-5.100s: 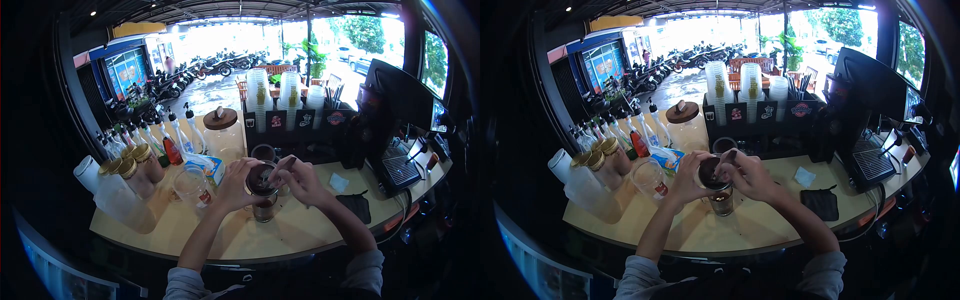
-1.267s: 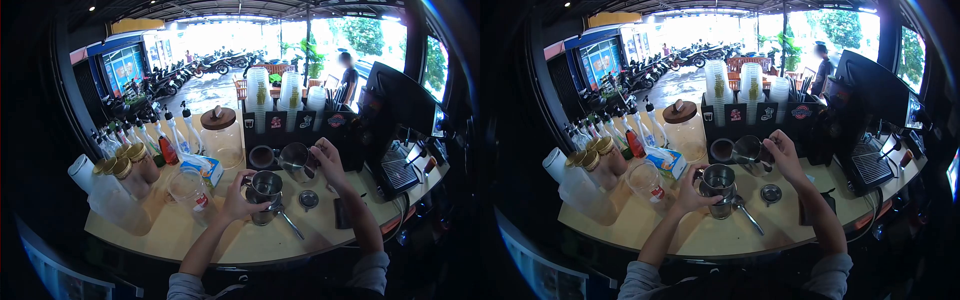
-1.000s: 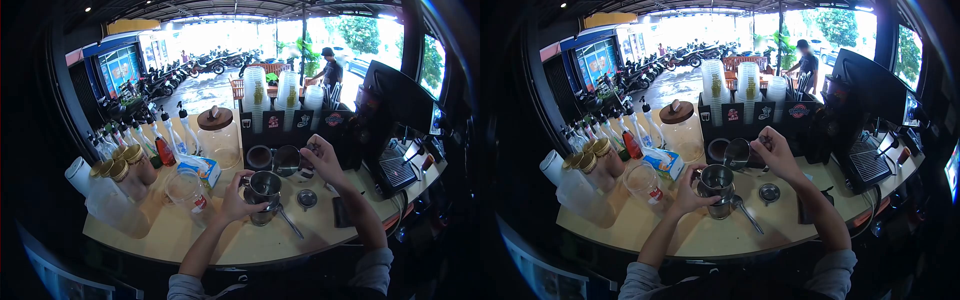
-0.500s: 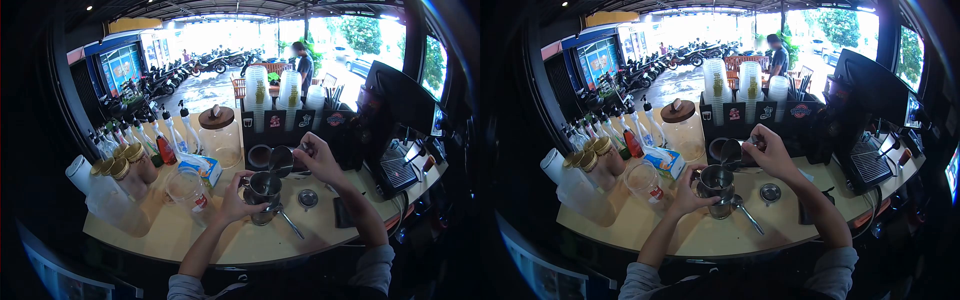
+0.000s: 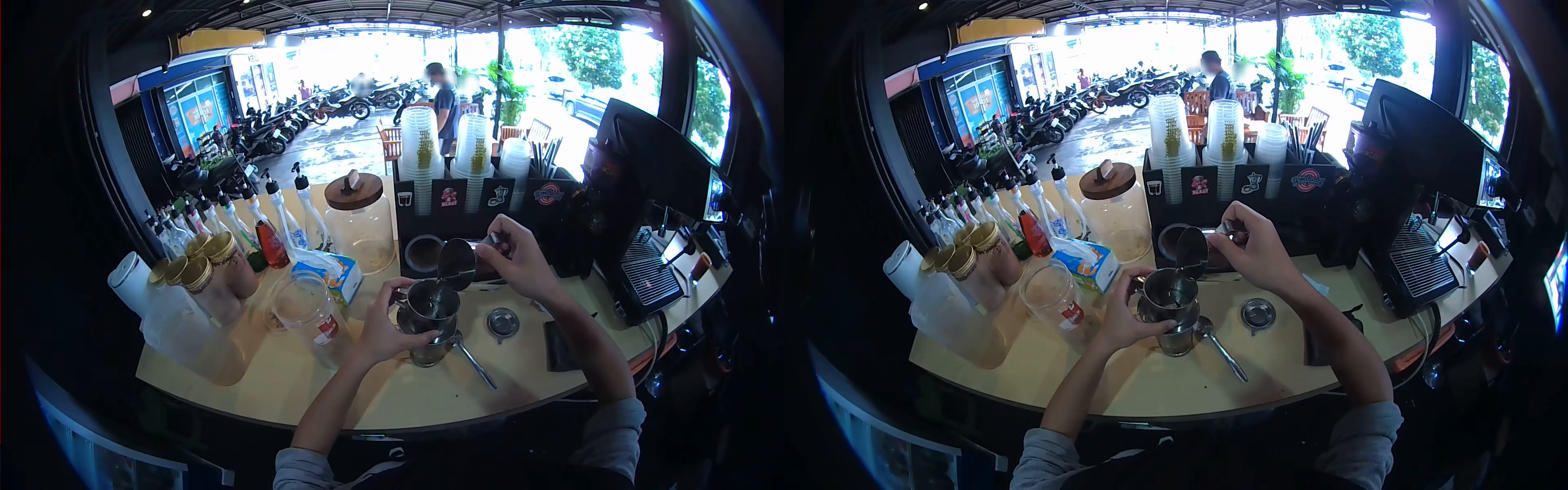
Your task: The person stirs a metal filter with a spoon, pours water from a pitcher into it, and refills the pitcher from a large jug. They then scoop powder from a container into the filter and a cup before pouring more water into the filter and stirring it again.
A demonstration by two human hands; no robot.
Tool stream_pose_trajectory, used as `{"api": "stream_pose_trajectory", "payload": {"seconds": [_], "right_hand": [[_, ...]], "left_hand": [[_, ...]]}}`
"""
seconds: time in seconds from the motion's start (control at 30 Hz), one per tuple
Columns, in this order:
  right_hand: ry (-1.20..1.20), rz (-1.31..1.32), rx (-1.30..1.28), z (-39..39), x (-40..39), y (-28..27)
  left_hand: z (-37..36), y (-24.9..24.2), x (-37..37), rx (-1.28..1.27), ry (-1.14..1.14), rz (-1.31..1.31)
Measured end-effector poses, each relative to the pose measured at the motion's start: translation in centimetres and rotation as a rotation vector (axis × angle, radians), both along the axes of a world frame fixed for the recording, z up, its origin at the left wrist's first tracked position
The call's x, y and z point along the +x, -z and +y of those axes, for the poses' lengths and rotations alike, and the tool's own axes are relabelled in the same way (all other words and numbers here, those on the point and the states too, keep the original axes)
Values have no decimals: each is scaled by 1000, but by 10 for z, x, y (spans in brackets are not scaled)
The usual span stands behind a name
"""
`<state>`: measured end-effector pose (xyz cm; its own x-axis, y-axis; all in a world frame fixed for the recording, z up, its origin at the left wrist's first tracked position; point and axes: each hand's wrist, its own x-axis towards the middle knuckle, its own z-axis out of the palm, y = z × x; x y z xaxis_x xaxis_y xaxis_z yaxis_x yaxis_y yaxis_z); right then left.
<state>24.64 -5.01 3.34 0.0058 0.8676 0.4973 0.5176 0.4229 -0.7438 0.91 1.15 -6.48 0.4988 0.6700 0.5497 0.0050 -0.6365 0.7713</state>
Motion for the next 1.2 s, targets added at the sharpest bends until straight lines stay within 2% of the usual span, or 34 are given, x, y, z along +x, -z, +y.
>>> {"api": "stream_pose_trajectory", "payload": {"seconds": [0.57, 0.63, 0.73, 0.83, 1.07, 1.13, 1.2], "right_hand": [[-12, 6, 65, -3, -19, -12], [-62, 103, 29, -6, -22, -14], [-31, -20, 82, -6, -19, -14], [-64, 57, 41, -11, -22, -16], [-47, 44, 50, -19, -21, -18], [-69, 122, 55, -19, -21, -17], [-44, 68, 80, -17, -18, -16]], "left_hand": [[-4, -1, 0, -5, -9, 47], [-4, -1, 1, -2, -16, 53], [-4, -2, 2, 45, -42, 35], [-6, -5, 1, 48, -61, 48], [-8, -10, -2, 122, -117, 40], [-9, -12, -3, 137, -120, 40], [-10, -14, -4, 144, -117, 45]]}}
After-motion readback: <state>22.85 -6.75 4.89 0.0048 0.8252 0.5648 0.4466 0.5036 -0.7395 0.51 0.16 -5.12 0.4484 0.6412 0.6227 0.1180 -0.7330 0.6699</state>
